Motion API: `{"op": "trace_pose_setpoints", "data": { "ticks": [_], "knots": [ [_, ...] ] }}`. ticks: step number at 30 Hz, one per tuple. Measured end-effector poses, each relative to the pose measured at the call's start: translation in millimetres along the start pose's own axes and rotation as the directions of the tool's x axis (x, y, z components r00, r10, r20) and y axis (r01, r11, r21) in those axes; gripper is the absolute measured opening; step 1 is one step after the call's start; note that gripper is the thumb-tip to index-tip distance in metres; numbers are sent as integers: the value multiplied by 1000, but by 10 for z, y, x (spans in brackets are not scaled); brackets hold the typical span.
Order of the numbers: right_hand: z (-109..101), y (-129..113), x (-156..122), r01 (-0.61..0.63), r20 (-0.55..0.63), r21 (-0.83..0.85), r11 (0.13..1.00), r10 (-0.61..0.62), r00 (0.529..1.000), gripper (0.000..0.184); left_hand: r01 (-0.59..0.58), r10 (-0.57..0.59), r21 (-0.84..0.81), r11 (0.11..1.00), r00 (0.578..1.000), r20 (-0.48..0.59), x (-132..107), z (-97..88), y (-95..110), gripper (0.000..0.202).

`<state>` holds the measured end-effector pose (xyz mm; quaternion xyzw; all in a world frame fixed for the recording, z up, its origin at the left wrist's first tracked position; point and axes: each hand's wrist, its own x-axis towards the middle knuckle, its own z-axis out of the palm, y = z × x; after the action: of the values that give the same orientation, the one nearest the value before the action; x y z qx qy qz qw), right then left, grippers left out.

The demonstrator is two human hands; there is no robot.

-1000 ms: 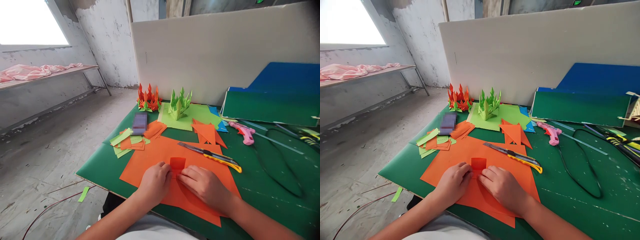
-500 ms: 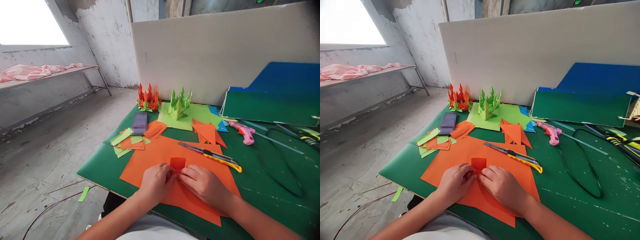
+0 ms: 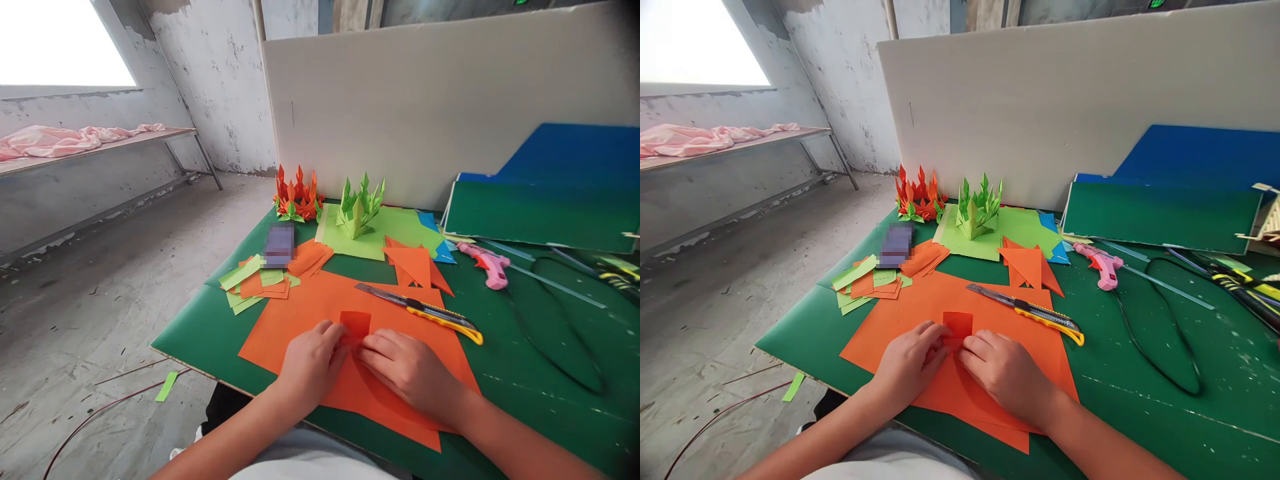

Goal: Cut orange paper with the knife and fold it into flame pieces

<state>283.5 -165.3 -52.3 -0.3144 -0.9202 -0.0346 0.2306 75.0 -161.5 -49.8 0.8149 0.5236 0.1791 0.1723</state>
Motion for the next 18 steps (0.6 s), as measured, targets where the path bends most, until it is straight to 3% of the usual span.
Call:
{"op": "trace_pose_setpoints", "data": {
  "ticks": [6, 18],
  "knots": [
    [-5, -2, 0, -27, 28, 34, 999, 26, 999, 34, 40, -41, 4, 999, 999, 21, 19, -15, -5, 3],
    [4, -13, 11, -20, 15, -9, 1000, 20, 1000, 31, 60, -64, 54, 997, 994, 89, 54, -75, 66, 19]
  ]
}}
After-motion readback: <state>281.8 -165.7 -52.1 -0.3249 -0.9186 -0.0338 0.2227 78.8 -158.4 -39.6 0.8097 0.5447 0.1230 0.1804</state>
